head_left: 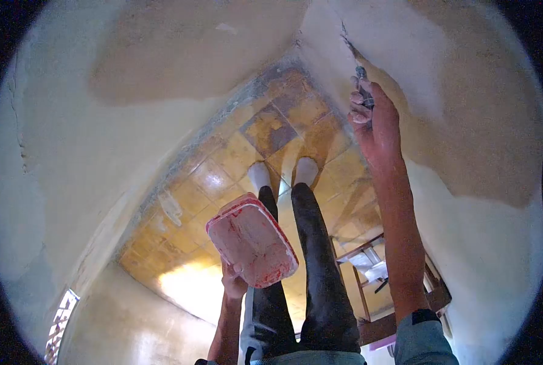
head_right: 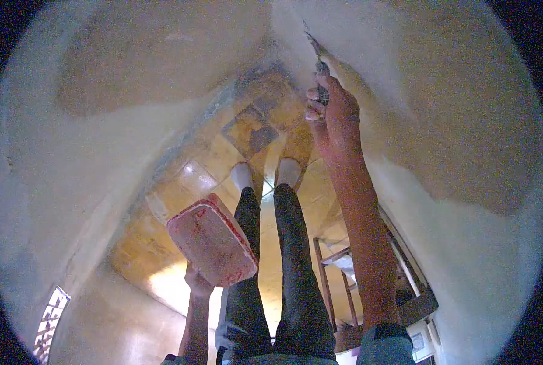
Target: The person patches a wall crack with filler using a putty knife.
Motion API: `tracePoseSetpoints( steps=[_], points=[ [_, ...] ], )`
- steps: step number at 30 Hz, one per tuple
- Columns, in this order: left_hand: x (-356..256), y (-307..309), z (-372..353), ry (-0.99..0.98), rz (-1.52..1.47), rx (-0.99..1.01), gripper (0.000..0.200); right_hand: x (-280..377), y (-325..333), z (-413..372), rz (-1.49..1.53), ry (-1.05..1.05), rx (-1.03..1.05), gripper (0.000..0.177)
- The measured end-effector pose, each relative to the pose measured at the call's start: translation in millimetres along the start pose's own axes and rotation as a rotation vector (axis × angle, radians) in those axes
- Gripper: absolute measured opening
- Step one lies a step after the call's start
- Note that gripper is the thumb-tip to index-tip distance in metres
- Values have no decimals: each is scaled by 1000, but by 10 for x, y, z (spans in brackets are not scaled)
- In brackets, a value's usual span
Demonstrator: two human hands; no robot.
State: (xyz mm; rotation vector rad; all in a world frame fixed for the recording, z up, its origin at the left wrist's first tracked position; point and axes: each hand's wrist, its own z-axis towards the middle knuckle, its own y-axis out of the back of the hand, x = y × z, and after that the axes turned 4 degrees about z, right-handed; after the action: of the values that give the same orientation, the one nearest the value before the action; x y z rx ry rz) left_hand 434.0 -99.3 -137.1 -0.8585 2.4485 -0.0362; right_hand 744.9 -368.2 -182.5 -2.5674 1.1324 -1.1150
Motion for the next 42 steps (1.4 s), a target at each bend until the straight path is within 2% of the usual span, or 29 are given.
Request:
tracePoseSetpoints(
  steps=[1, 7, 11, 13, 14, 17, 19, 20, 22, 30, 31, 34, 38, 41, 42],
  points=[
    [3, 3, 12, 18, 18, -26, 95, 10, 0, -34, 15, 11, -8, 15],
    [-112, 10, 32, 64, -16, 10, 95, 27, -57, -343, 63, 55, -138, 20],
    [-68, 15, -18, 74, -12, -1, 94, -113, -10, -703, -73, 43, -156, 27],
    [-40, 91, -1, 52, -40, 35, 94, -283, 7, -676, -85, 0, -162, 29],
    [-53, 98, 2, 56, -36, 32, 94, -363, 57, -568, -54, -64, -107, 27],
    [-55, 94, 16, 66, -17, 28, 95, -495, 45, -178, -49, -90, -125, 20],
    [-59, 116, 10, 73, -2, 19, 95, -494, -1, 41, 79, -41, -125, 14],
    [-20, 176, 10, 46, -21, 25, 88, -495, -11, 99, 142, -16, -125, 12],
    [67, 271, 36, -10, -63, 37, 76, -512, 6, 144, 107, 30, -170, 11],
    [137, 400, 45, -18, -90, 77, 73, -563, 21, -277, 82, 203, -255, 15],
    [139, 392, 45, -10, -121, 62, 73, -519, 7, -375, 66, 201, -256, 17],
    [-18, 144, 13, 87, 24, 20, 94, -483, 118, -556, 74, 162, -219, 20],
    [15, 200, 20, 81, -14, 21, 95, -467, 122, -650, 117, 124, -216, 21],
    [-62, 114, -11, 101, 4, 14, 95, -401, 152, -568, 11, -55, -133, 22],
    [-72, 103, -10, 101, -3, 10, 96, -369, 136, -523, -10, -55, -124, 22]
  ],
)
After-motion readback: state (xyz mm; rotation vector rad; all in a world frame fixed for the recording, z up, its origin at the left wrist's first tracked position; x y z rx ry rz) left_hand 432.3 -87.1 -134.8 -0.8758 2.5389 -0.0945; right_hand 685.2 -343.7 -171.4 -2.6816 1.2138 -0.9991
